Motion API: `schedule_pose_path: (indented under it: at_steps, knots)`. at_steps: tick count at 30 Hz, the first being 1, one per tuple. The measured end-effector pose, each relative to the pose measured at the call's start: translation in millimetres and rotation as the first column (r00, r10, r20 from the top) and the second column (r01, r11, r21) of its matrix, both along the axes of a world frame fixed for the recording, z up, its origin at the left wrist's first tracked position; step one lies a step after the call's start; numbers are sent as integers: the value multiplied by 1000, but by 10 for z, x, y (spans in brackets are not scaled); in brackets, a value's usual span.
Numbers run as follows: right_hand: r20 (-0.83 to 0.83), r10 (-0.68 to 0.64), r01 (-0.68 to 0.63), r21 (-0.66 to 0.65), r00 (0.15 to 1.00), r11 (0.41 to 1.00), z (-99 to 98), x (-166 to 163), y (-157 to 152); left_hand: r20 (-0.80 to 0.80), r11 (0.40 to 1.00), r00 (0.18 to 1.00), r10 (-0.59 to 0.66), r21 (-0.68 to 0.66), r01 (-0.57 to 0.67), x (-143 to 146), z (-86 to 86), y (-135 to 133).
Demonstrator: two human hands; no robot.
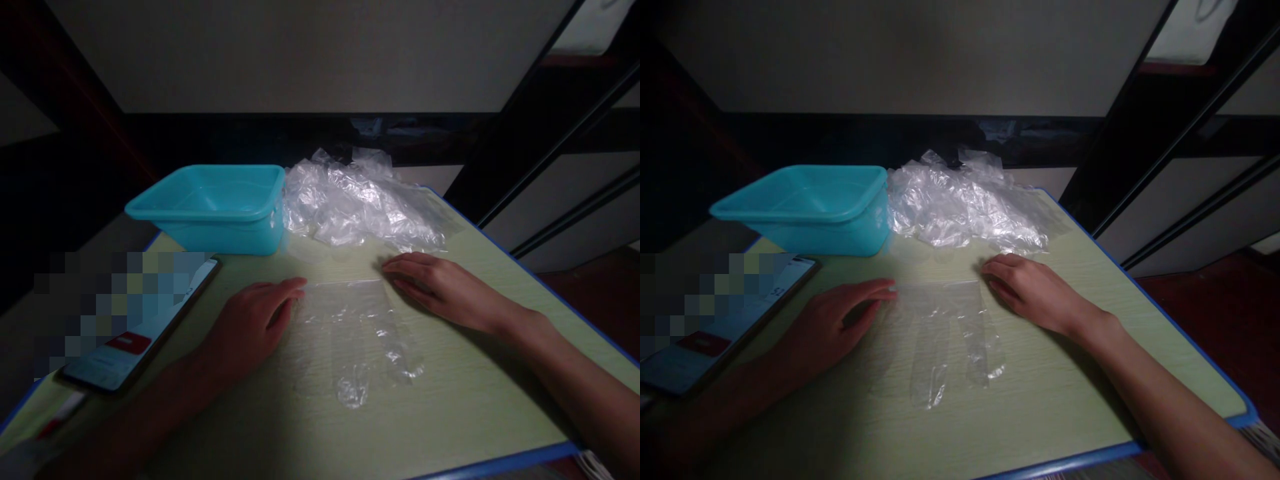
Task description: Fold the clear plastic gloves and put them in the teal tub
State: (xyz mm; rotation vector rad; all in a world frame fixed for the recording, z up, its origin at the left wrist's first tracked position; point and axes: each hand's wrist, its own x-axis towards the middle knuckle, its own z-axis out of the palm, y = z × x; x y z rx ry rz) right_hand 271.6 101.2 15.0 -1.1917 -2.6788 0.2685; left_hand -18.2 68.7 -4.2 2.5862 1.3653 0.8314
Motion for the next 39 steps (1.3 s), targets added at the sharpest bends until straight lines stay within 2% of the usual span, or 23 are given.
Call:
schedule_pose_path:
  at_steps: [4,10,25,32,39]
  knots:
    - [7,2,-2,2,1000,1000,8,-4,-2,17,998,1000,-21,-50,22,-3,23,7]
    - [7,8,-8,16,1000,1000,4,0,-4,56,992,998,40,-122,-33,2,41,9]
    - [8,29,-29,16,1000,999,38,28,4,40,982,995,87,-170,-79,5,56,70]
    - [-53,190,-190,10,980,982,70,2,-36,40,983,996,80,-169,-73,15,56,49]
    - [38,278,-279,21,960,960,-49,8,-10,41,984,996,84,-163,-77,22,58,60]
